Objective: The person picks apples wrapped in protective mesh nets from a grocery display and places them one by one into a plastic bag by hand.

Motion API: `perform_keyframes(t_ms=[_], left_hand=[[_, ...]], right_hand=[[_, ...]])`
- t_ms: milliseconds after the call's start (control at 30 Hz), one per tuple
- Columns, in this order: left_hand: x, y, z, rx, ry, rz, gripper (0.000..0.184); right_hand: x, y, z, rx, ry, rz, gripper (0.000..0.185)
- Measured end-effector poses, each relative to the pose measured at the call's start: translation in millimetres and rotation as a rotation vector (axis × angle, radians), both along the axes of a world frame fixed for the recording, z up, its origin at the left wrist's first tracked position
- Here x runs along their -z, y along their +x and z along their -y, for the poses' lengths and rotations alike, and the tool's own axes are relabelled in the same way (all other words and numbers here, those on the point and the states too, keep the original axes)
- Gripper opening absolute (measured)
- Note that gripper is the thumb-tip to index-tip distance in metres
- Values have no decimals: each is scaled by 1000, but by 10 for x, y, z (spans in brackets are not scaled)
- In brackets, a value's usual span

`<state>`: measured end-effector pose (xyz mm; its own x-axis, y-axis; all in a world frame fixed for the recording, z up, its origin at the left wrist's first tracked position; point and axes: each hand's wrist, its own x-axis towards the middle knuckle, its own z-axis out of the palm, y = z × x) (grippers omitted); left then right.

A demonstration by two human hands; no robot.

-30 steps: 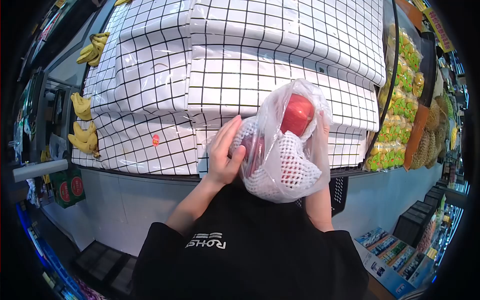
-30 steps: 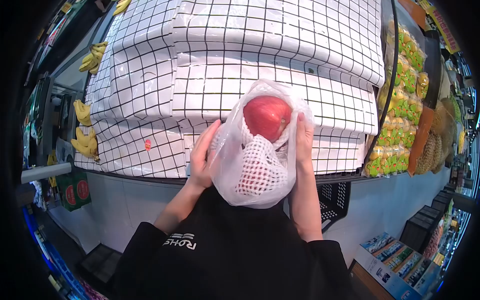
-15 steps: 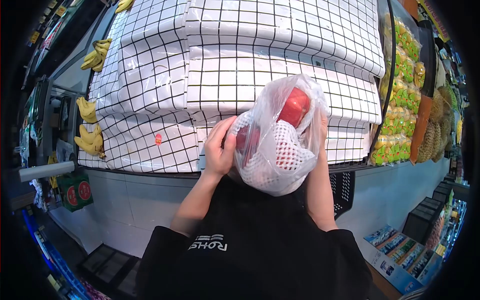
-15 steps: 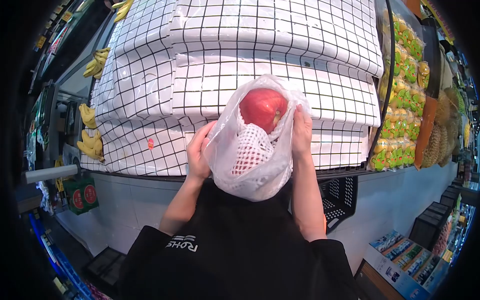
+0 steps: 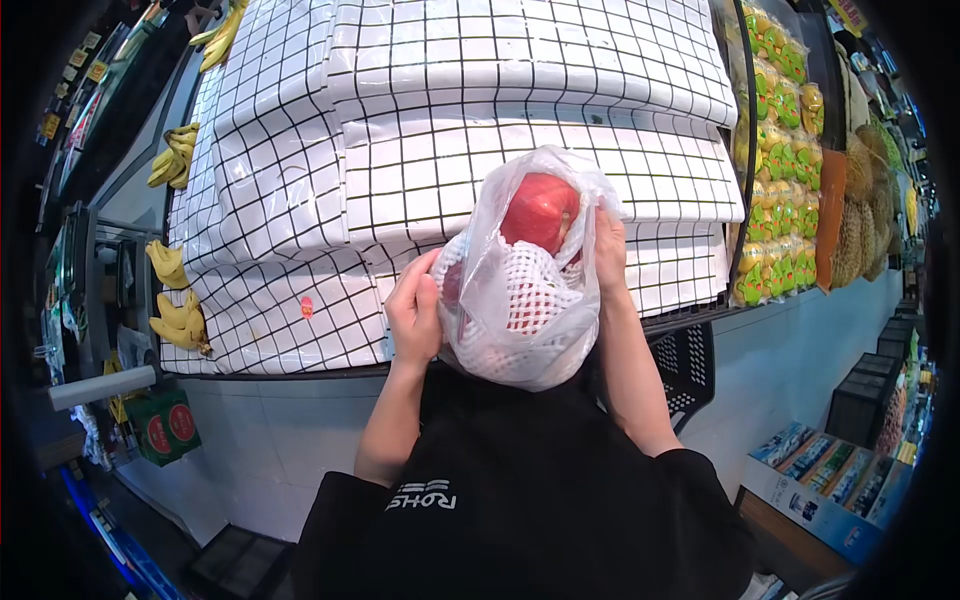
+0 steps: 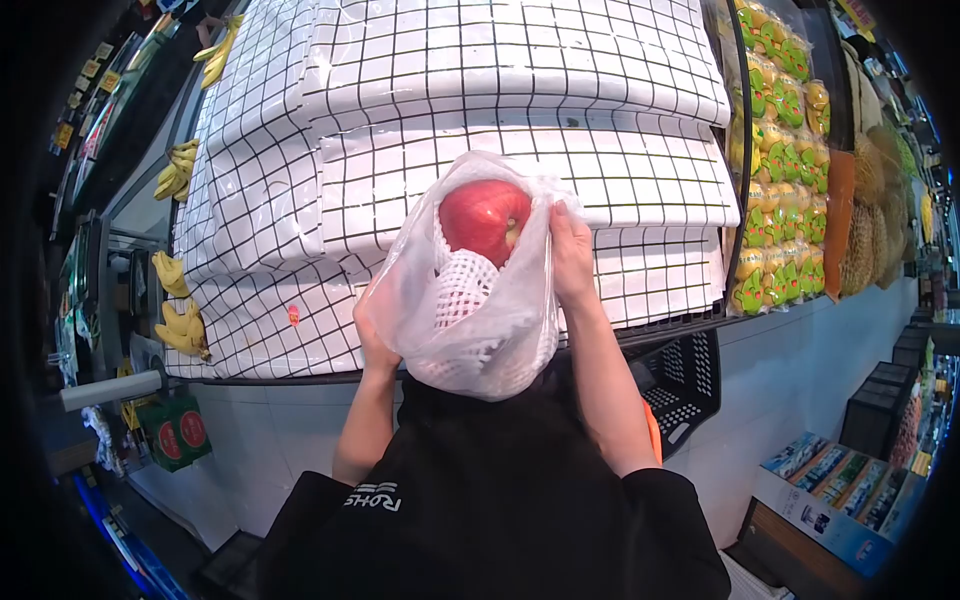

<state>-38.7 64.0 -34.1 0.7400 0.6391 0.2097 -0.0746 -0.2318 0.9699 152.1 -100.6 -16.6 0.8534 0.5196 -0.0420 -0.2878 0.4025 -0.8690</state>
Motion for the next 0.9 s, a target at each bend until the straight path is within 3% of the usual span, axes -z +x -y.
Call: perform_keyframes(t_ms=[67,200,267,367,433,500,700,733,900], left_hand=[[5,-1,-5,-17,63,-10,38],[25,3,-32,6,56,1,38],[56,5,-61,-38,-148,-44,37],[223,-42,-166,-53,-166,-184,36],[311,-76,-163,-89,-140,-178,35],[343,-128,-161,-82,-333,-150,35],[450,-114,-198,-58,-386,21,36],[442,-117,-202,-55,-385,15,35],[387,-107,-204,-55,-405,12,35]], right_hand=[[63,6,-35,116,-12,-53,38],[49,7,-3,80,57,-80,40],[17,13,7,92,33,-147,42],[-20,-12,-18,109,57,-144,44],[-53,-33,-32,127,61,-146,45],[1,-19,-17,125,18,-120,43],[135,12,-2,156,15,-79,40],[209,50,38,130,45,-107,31],[118,10,-8,82,158,-127,36]])
